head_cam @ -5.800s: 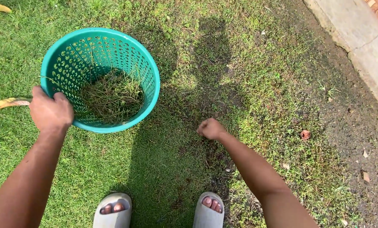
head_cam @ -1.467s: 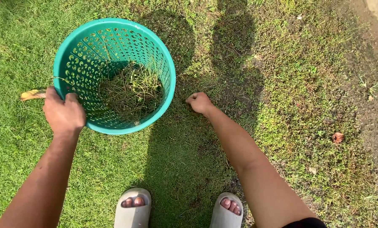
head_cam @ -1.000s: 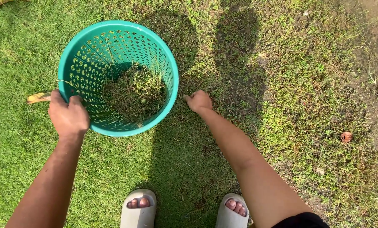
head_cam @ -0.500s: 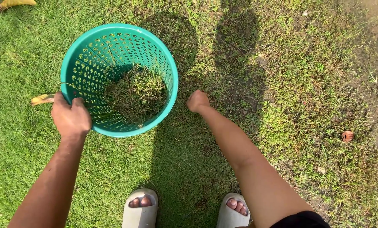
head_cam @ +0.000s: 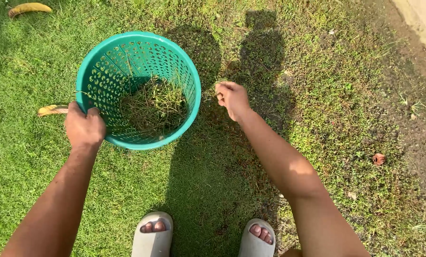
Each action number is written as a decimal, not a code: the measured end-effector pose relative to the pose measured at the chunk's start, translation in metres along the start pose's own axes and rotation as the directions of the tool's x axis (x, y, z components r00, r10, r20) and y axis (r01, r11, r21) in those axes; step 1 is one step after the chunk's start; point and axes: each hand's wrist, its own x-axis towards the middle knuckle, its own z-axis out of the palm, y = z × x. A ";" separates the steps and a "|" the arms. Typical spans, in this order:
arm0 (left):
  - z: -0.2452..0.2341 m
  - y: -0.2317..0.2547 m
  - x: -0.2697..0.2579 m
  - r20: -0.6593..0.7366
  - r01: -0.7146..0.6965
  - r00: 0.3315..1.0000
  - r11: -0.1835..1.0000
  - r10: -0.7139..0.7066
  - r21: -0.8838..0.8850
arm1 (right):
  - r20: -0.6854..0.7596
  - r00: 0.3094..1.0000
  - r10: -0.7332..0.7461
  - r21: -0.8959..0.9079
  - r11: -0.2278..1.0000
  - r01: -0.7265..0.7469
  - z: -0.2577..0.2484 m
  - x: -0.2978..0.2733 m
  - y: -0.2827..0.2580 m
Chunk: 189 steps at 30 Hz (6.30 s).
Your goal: Picking up weeds or cut grass from the lawn and placing them in a basket.
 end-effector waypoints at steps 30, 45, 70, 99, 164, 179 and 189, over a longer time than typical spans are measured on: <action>-0.034 -0.071 0.043 -0.233 0.189 0.960 0.973 -0.154 0.136 | 0.270 0.961 -0.051 -0.902 0.335 0.271 0.021 0.065 0.133; -0.039 -0.070 0.048 -0.247 0.142 0.962 0.987 -0.118 0.079 | 0.090 0.957 -0.276 -0.918 0.349 0.187 0.080 0.047 0.113; -0.036 -0.060 0.034 -0.245 0.215 0.951 0.973 -0.189 0.082 | 0.113 0.962 -0.249 -0.327 0.905 0.272 0.083 0.004 0.002; -0.030 -0.051 0.032 -0.243 0.233 0.950 0.962 -0.195 0.143 | 0.124 0.948 0.293 -0.360 0.904 -0.233 -0.030 0.056 0.164; -0.032 -0.068 0.035 -0.287 0.195 0.948 0.963 -0.137 0.184 | 0.317 0.917 0.242 -0.913 -0.183 0.364 0.037 -0.002 0.124; -0.027 -0.049 0.055 -0.182 0.215 0.962 0.976 -0.205 0.034 | 0.245 0.941 -0.235 -0.677 0.654 0.339 0.045 -0.049 -0.044; -0.006 0.017 0.051 0.018 0.033 0.999 0.995 -0.035 0.089 | 0.640 0.575 -0.509 -0.210 0.605 0.768 0.127 -0.067 -0.089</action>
